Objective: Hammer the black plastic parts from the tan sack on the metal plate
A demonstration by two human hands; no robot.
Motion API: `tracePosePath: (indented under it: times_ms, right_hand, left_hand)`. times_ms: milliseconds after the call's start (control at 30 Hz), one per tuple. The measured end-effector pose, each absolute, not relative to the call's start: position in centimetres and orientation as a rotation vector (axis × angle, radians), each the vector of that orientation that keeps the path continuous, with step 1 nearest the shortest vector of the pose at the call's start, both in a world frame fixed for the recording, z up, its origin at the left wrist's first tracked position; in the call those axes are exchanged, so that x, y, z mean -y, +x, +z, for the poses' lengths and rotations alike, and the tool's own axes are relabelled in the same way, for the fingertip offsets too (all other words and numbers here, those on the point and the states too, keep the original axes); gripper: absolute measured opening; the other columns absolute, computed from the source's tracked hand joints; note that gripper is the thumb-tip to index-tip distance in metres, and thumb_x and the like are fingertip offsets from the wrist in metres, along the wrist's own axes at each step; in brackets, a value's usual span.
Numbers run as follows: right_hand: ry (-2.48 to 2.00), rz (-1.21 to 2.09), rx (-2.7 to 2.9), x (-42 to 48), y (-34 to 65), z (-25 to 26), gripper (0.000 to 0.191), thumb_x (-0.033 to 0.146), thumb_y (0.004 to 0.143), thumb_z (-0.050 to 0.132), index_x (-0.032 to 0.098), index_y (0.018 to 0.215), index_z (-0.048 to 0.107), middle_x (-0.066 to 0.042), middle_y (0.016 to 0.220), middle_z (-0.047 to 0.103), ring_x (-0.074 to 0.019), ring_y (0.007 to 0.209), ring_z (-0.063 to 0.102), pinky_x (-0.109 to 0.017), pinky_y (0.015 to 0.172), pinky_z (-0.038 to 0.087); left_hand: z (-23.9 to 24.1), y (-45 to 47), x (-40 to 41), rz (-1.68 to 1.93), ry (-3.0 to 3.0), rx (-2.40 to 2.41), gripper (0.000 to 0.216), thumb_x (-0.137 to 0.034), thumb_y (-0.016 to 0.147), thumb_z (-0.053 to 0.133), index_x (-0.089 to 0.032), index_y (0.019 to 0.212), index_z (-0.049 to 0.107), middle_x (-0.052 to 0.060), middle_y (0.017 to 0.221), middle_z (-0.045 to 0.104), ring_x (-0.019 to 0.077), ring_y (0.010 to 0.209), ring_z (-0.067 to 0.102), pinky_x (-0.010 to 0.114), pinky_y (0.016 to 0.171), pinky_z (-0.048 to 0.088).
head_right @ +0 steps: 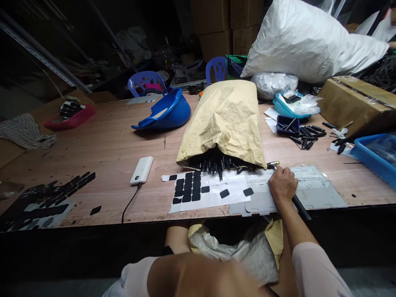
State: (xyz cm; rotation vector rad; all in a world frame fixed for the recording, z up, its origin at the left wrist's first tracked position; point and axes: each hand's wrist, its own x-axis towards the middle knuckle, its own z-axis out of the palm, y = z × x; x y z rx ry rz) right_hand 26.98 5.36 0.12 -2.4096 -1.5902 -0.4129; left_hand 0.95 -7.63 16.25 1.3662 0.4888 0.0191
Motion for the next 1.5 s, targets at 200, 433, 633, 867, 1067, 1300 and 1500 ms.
tracePosePath:
  times_ms: [200, 433, 633, 867, 1067, 1300, 1500]
  right_hand:
    - [-2.441, -0.383, 1.575, -5.2, 26.5, 0.4, 0.038, 0.027, 0.102, 0.049, 0.011, 0.128, 0.070, -0.020, 0.112, 0.065, -0.0280, 0.097, 0.055, -0.037, 0.076, 0.029]
    - [-2.424, -0.375, 1.578, -5.2, 26.5, 0.4, 0.038, 0.027, 0.098, 0.053, 0.012, 0.128, 0.070, -0.020, 0.112, 0.064, -0.0287, 0.097, 0.053, -0.038, 0.076, 0.031]
    - [-2.444, -0.334, 1.560, -5.3, 26.4, 0.5, 0.040, 0.026, 0.100, 0.049, 0.012, 0.130, 0.070, -0.020, 0.113, 0.064, -0.0296, 0.099, 0.054, -0.038, 0.077, 0.033]
    - [-2.453, -0.317, 1.561, -5.3, 26.3, 0.7, 0.039, 0.027, 0.101, 0.048, 0.012, 0.130, 0.070, -0.020, 0.114, 0.065, -0.0306, 0.103, 0.055, -0.039, 0.080, 0.034]
    - [-2.451, -0.310, 1.537, -5.1, 26.1, 0.9, 0.044, 0.028, 0.107, 0.038, 0.012, 0.132, 0.070, -0.021, 0.114, 0.066, -0.0304, 0.101, 0.056, -0.039, 0.078, 0.032]
    - [-2.446, -0.244, 1.508, -5.5, 26.6, 1.2, 0.041, 0.030, 0.106, 0.043, 0.014, 0.132, 0.071, -0.021, 0.116, 0.065, -0.0291, 0.099, 0.056, -0.039, 0.078, 0.034]
    - [-2.199, -0.145, 1.461, -1.6, 25.9, 2.5, 0.038, 0.032, 0.106, 0.047, 0.018, 0.133, 0.070, -0.014, 0.110, 0.066, -0.0251, 0.094, 0.059, -0.035, 0.079, 0.044]
  left_hand:
    - [7.0, 4.1, -5.8, 0.717, 1.768, -1.668, 0.027, -0.038, 0.092, 0.078, -0.020, 0.112, 0.081, 0.008, 0.094, 0.075, 0.0250, 0.096, 0.072, 0.036, 0.092, 0.058]
    - [3.4, 6.5, -8.4, 0.410, 2.016, -1.846, 0.030, -0.043, 0.102, 0.072, -0.017, 0.114, 0.081, 0.014, 0.118, 0.076, 0.0301, 0.111, 0.073, 0.034, 0.088, 0.056]
    - [3.8, 5.5, -7.5, 0.430, 2.025, -1.807, 0.021, -0.037, 0.103, 0.068, -0.021, 0.104, 0.082, 0.009, 0.108, 0.077, 0.0261, 0.100, 0.072, 0.032, 0.079, 0.052]
    - [1.9, 2.0, -1.3, 0.548, 2.192, -1.430, 0.010, -0.034, 0.094, 0.083, -0.026, 0.099, 0.083, 0.004, 0.093, 0.072, 0.0219, 0.094, 0.067, 0.032, 0.085, 0.051]
    - [0.5, 2.7, -0.4, 0.589, 2.257, -1.317, 0.019, -0.034, 0.090, 0.087, -0.026, 0.107, 0.083, 0.005, 0.101, 0.075, 0.0256, 0.102, 0.068, 0.039, 0.092, 0.050]
    - [-0.2, 2.5, -1.3, 0.606, 2.185, -1.276, 0.019, -0.028, 0.085, 0.090, -0.026, 0.103, 0.082, 0.003, 0.097, 0.076, 0.0236, 0.100, 0.069, 0.038, 0.093, 0.050]
    - [-0.3, 2.6, -1.6, 0.646, 2.127, -1.281, 0.021, -0.021, 0.080, 0.091, -0.024, 0.097, 0.080, 0.003, 0.096, 0.075, 0.0227, 0.096, 0.069, 0.037, 0.092, 0.051]
